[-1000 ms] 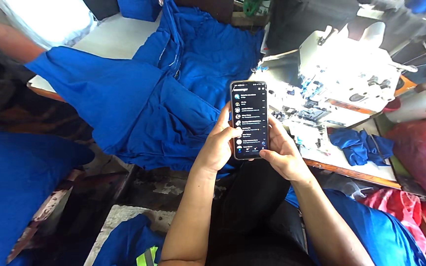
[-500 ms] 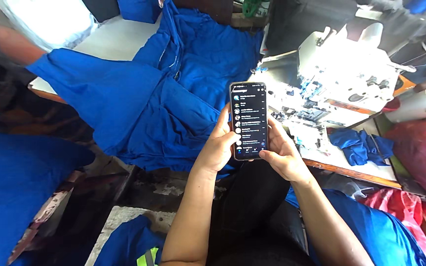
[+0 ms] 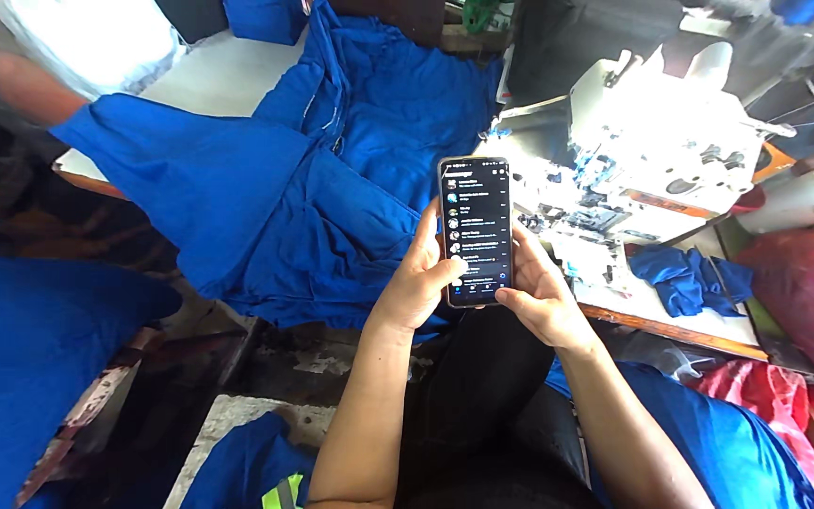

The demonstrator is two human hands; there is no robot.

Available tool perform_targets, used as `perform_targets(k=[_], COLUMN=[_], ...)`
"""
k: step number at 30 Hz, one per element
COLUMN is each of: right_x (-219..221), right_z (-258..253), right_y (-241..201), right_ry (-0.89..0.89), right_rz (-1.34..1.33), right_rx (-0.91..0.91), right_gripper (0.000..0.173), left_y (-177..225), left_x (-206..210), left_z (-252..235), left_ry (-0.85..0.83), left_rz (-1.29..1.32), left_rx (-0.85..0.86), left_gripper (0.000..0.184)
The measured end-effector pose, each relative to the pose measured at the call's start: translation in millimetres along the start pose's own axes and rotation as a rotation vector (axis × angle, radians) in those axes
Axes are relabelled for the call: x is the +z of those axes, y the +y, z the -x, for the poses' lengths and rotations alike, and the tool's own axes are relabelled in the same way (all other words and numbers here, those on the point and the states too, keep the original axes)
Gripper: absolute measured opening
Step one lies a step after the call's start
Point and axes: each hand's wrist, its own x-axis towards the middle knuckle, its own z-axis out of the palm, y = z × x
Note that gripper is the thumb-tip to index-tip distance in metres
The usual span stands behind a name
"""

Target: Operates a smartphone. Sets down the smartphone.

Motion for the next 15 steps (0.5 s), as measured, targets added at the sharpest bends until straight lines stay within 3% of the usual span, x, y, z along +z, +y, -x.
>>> perform_targets(k=[9, 15], right_x=[0.3, 1.1], right_z=[0.1, 0.2], right_y=[0.3, 0.2], right_ry=[0.012, 0.017], right_rz=[0.007, -0.003], right_rx=[0.001, -0.009], right_gripper=[0.081, 0.079], left_y=[2.1, -0.1], left_x=[4.3, 0.5], left_z=[-0.6, 0.4], left_ry=[0.055, 0.009], left_rz=[-0.004, -0.042], left_rx=[-0.032, -0.015], left_gripper=[0.073, 0.091])
